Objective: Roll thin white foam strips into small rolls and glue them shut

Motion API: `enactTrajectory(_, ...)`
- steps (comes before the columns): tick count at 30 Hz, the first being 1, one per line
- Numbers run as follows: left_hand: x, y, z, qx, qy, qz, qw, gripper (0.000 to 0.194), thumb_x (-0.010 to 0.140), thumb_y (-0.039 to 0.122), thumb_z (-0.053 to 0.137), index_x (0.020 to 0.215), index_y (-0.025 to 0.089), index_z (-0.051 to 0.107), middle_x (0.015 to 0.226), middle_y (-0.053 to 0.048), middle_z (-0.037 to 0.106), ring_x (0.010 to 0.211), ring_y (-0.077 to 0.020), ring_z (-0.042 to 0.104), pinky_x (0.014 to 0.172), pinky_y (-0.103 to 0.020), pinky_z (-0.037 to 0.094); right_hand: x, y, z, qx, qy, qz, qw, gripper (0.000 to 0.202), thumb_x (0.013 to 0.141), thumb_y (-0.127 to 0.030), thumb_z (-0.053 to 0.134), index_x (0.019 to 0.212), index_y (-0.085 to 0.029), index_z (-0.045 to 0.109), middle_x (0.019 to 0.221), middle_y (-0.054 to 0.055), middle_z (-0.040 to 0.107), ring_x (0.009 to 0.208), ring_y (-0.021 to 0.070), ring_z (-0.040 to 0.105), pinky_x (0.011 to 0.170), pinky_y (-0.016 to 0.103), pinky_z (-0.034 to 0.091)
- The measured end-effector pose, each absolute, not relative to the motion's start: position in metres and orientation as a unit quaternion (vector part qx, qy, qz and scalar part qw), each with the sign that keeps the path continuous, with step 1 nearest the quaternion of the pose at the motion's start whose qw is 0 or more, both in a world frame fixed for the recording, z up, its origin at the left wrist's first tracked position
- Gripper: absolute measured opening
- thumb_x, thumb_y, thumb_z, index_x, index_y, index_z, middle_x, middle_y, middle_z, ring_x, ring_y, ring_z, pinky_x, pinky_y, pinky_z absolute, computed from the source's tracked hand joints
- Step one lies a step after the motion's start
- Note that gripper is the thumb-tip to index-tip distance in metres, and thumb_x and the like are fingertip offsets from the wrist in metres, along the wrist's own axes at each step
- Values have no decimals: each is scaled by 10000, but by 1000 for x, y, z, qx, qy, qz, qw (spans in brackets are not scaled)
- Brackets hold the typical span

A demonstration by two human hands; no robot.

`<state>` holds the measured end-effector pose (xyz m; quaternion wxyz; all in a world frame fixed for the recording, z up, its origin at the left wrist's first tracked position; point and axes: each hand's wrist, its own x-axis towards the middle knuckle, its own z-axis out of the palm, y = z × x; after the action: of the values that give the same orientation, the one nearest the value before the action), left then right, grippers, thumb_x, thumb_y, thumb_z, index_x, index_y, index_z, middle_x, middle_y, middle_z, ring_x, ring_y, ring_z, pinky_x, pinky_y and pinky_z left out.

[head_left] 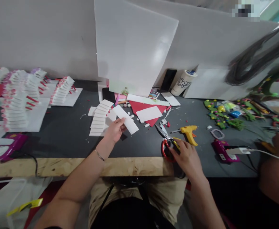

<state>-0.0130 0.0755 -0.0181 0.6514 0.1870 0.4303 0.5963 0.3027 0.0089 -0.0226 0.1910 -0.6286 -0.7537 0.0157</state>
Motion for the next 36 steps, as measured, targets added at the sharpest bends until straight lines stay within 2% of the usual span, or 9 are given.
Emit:
enactTrajectory(5, -13, 78, -23, 158, 418, 587, 675, 109, 795, 230, 764, 846, 158, 699, 807, -41, 759, 700, -128, 701, 659, -217, 550, 322, 8, -35, -620, -778, -13, 104, 462, 885, -385, 537, 1280, -145, 537, 1040, 177, 651, 898, 304, 631, 817, 438, 498)
enactTrajectory(9, -14, 79, -26, 141, 415, 578, 689, 136, 800, 247, 765, 875, 159, 694, 784, -31, 751, 685, -125, 703, 652, -215, 554, 316, 16, -30, -641, -759, 60, 103, 488, 811, -333, 566, 1259, -143, 530, 977, 144, 643, 891, 302, 638, 792, 426, 501)
enactTrajectory(14, -10, 75, -24, 145, 420, 579, 684, 131, 801, 243, 762, 870, 149, 703, 805, -36, 755, 684, -123, 695, 649, -221, 555, 308, 2, -12, -613, -658, 376, 223, 579, 808, -449, 618, 1328, -247, 465, 799, -4, 572, 700, 191, 587, 655, 320, 497)
enactTrajectory(17, -6, 74, -21, 168, 437, 581, 666, 138, 792, 243, 765, 850, 133, 705, 805, -50, 756, 681, -131, 691, 657, -236, 557, 288, -21, 2, -504, -580, 576, 280, 570, 819, -447, 670, 1331, -300, 466, 829, -11, 571, 706, 152, 564, 634, 264, 482)
enactTrajectory(19, -5, 73, -19, 181, 451, 585, 649, 159, 774, 256, 780, 829, 131, 700, 788, -52, 754, 682, -141, 692, 652, -242, 552, 272, -35, 7, -423, -526, 681, 282, 553, 814, -464, 692, 1301, -304, 487, 797, -14, 547, 691, 148, 556, 641, 273, 492)
enactTrajectory(22, -6, 73, -17, 197, 467, 587, 631, 194, 747, 277, 798, 817, 127, 695, 773, -59, 752, 706, -162, 699, 654, -255, 547, 254, -51, 3, -322, -445, 793, 264, 575, 788, -642, 644, 1237, -294, 552, 839, 17, 528, 760, 187, 569, 769, 375, 534)
enactTrajectory(24, -6, 73, -16, 207, 472, 583, 628, 204, 745, 284, 797, 824, 121, 702, 769, -68, 751, 719, -177, 703, 650, -265, 545, 247, -57, -4, -309, -392, 828, 254, 634, 748, -767, 580, 1186, -310, 590, 842, 26, 520, 732, 190, 555, 781, 419, 545)
enactTrajectory(27, -5, 71, -13, 225, 474, 568, 634, 216, 748, 291, 794, 839, 112, 715, 753, -74, 747, 697, -179, 697, 620, -265, 535, 242, -61, -12, -336, -342, 844, 241, 715, 662, -867, 547, 1129, -331, 616, 810, 25, 510, 673, 189, 533, 706, 433, 563)
enactTrajectory(36, -2, 70, -13, 234, 483, 549, 641, 266, 771, 279, 781, 975, 112, 749, 745, -80, 734, 686, -183, 693, 596, -265, 519, 238, -65, -10, -376, -329, 838, 221, 807, 634, -911, 505, 1158, -308, 620, 838, 65, 590, 705, 221, 584, 567, 399, 577)
